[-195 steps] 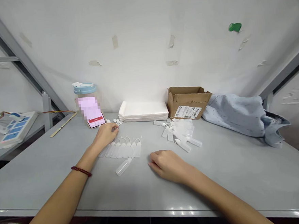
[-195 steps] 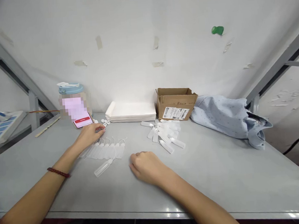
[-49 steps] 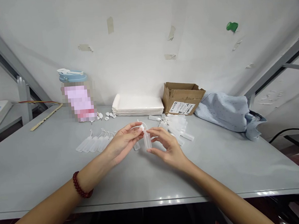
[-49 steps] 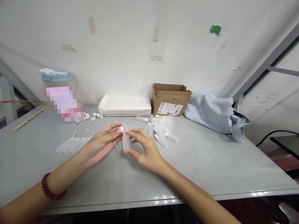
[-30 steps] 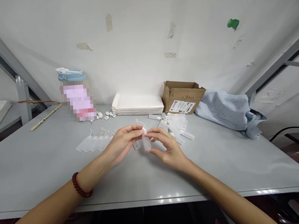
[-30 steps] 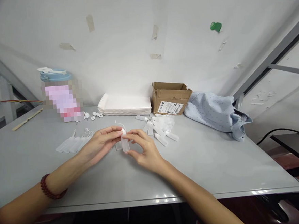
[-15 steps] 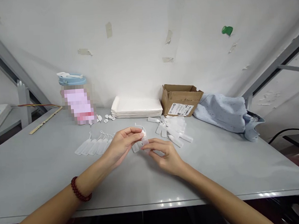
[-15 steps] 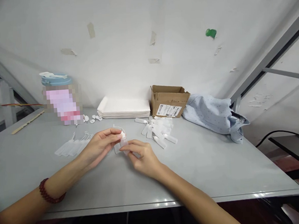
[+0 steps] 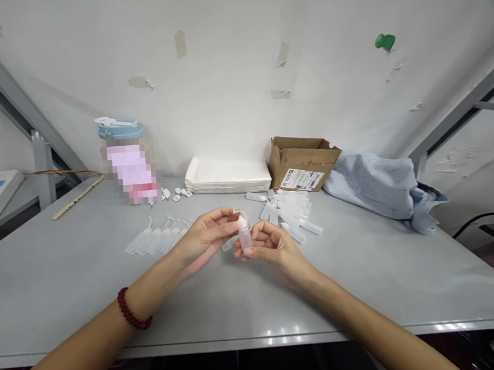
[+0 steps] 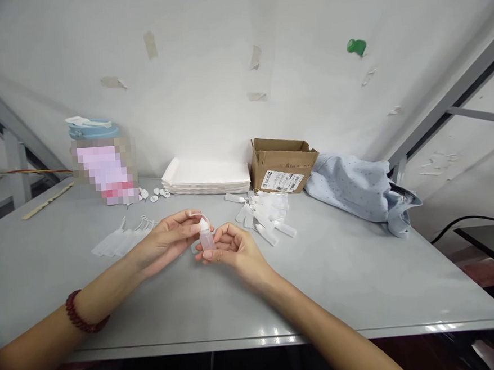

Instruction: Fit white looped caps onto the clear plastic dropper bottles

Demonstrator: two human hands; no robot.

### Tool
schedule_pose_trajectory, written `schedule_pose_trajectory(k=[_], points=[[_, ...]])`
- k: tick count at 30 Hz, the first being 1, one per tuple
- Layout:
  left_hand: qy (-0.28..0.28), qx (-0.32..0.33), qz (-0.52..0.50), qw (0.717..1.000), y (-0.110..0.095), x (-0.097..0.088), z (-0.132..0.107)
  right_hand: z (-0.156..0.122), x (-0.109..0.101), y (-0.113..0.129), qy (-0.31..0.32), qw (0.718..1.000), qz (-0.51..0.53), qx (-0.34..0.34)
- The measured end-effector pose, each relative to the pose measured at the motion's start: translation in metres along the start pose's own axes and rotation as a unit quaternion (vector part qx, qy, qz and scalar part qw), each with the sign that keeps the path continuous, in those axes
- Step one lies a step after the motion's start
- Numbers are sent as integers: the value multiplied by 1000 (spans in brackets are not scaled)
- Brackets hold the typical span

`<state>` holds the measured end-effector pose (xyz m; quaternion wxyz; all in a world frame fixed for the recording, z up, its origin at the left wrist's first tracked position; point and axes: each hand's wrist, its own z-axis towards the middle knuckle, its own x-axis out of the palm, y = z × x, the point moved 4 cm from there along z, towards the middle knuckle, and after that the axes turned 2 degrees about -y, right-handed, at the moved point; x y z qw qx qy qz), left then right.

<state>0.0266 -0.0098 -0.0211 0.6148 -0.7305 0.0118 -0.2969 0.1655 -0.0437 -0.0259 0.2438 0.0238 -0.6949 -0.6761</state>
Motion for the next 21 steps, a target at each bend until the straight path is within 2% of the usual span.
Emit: schedule_pose_trajectory(k=[3, 6, 12, 18, 21], points=[[43, -7, -10, 999, 1, 4, -1, 0, 2, 0, 29, 998, 42, 43], [57, -9, -18, 998, 1, 5, -2, -1, 5, 0, 63, 993, 73, 71], [68, -5, 3, 998, -3, 8, -2, 0, 2, -1, 61, 995, 65, 53], [-17, 40, 126, 991, -11, -3, -1, 1, 2, -4, 53, 996, 43, 49], [-11, 23, 143, 989, -11, -8, 0, 0, 3, -7, 68, 996, 43, 48]])
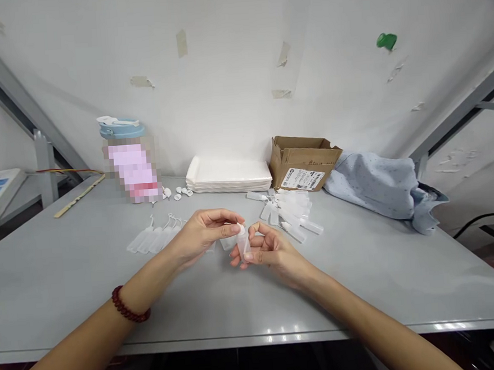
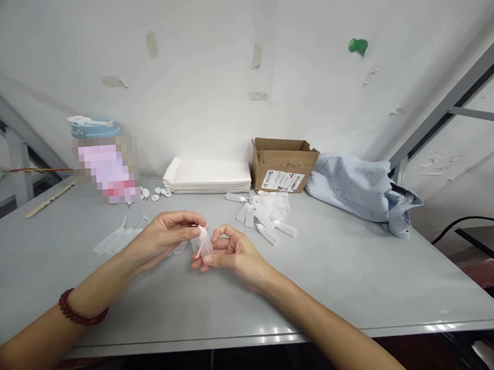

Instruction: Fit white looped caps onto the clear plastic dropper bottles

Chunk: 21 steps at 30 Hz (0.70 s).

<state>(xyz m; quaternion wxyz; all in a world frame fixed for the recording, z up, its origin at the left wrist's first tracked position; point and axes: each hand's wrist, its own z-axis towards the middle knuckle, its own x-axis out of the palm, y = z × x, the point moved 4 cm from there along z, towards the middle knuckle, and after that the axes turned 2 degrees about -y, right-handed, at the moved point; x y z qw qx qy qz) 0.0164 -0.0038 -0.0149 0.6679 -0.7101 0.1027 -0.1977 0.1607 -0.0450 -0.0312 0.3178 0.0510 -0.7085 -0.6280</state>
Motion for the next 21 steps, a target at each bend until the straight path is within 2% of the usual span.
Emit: schedule_pose_trajectory(k=[5, 8, 11, 15, 18, 21], points=[[50, -33, -4, 998, 1, -3, 0, -1, 2, -2, 10, 1000, -21, 1], [71, -43, 7, 997, 2, -2, 0, 0, 1, -4, -8, 999, -44, 1], [65, -37, 39, 996, 3, -3, 1, 1, -3, -7, -61, 994, -85, 1], [17, -27, 116, 993, 5, -7, 3, 0, -7, -7, -114, 974, -195, -23], [-7, -22, 153, 988, 5, -8, 4, -2, -10, -5, -146, 924, -343, -89], [-7, -15, 173, 985, 4, -7, 4, -6, -12, -2, -161, 826, -502, -202]])
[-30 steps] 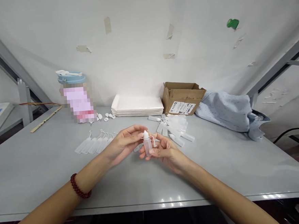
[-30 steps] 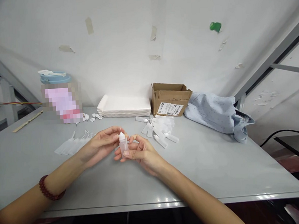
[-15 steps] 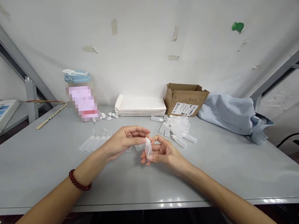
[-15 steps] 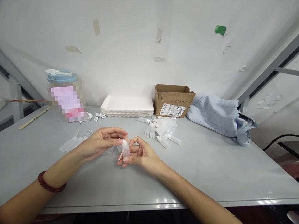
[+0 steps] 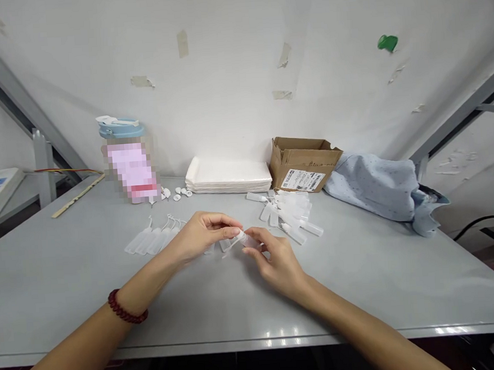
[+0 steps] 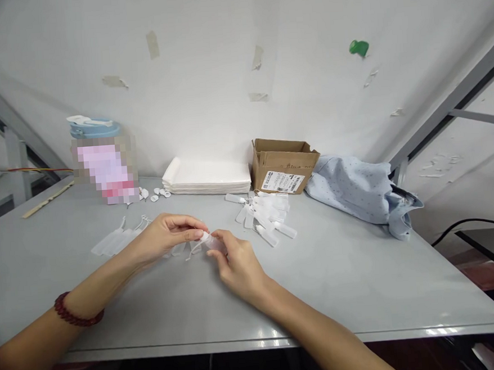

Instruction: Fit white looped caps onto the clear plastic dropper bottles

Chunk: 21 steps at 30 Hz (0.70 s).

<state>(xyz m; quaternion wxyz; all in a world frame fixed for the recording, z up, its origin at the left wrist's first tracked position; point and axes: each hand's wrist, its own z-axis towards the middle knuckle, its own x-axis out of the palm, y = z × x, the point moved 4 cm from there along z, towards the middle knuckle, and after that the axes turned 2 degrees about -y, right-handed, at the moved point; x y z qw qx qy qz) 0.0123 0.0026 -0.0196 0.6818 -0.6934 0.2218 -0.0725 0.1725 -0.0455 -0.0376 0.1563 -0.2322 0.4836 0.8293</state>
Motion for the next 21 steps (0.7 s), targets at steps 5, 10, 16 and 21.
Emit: schedule_pose_trajectory(k=[5, 10, 16, 21], points=[[-5, 15, -9, 1000, -3, 2, -3, -2, -5, 2, -59, 975, -159, -142], [12, -18, 9, 1000, -7, 5, -8, 3, -9, 10, -84, 950, -198, -227], [65, 10, 29, 997, -10, 10, -9, 5, -14, 13, -66, 956, -160, -239], [11, 84, 90, 992, -8, 13, -10, 12, -12, 0, 42, 993, 86, 63]])
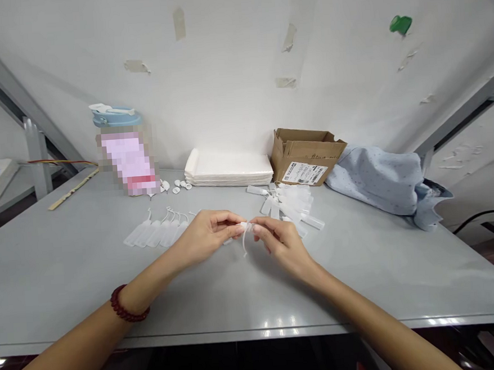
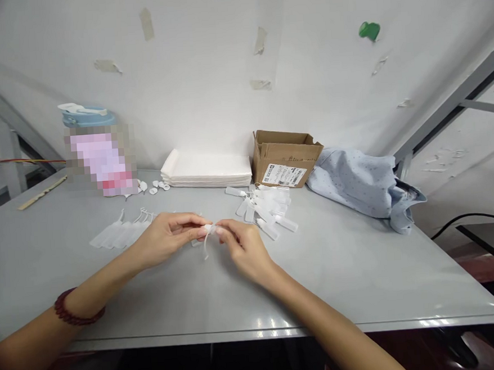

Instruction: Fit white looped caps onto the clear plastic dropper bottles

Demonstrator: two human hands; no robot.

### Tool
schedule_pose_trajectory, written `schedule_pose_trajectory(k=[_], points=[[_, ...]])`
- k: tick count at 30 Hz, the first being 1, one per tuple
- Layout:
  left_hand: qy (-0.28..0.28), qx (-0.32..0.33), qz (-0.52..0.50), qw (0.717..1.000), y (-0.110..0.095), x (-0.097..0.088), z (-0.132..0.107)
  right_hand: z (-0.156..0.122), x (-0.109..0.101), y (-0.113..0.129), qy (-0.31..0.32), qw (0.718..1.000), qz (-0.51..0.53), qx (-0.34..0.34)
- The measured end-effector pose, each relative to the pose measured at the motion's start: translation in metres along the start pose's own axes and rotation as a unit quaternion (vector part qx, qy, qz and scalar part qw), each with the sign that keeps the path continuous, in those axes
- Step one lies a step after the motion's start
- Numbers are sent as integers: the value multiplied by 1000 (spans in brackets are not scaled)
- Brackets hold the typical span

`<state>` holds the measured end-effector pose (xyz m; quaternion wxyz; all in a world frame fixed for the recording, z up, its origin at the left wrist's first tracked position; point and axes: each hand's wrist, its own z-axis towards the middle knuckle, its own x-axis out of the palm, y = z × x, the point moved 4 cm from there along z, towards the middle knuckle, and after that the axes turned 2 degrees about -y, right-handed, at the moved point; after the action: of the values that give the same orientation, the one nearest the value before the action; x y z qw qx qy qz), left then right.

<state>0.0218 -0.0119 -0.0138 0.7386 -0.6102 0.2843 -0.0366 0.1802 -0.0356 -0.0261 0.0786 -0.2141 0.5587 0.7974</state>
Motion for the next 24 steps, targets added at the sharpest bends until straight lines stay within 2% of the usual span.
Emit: schedule_pose_trajectory(k=[1, 3, 5, 7, 9, 13, 16, 18, 21, 24], points=[[-8, 27, 26, 999, -1, 1, 0, 1, 2, -3, 27, 995, 73, 62], [-19, 83, 85, 993, -4, 3, -2, 1, 8, -8, 67, 964, 202, 156], [-18, 118, 126, 985, -6, 5, -2, 1, 11, -12, 87, 933, 276, 213], [-3, 116, 114, 987, -6, 5, -2, 0, 12, -15, 90, 920, 297, 239], [11, 87, 66, 994, -6, 5, -1, 0, 12, -15, 84, 933, 271, 223], [29, -20, -7, 999, -2, 1, 1, 0, 7, -6, 48, 987, 115, 100], [52, -72, -23, 996, 0, 0, 1, -1, 7, 0, 33, 999, 24, 25], [61, -75, -35, 995, 0, 0, 1, -2, 6, 1, 25, 1000, 0, 1], [70, -59, -49, 995, 0, 3, -1, -2, 6, -1, 13, 1000, -3, 5], [43, -28, -38, 998, 0, 7, -2, -2, 6, -2, 9, 1000, -1, 11]])
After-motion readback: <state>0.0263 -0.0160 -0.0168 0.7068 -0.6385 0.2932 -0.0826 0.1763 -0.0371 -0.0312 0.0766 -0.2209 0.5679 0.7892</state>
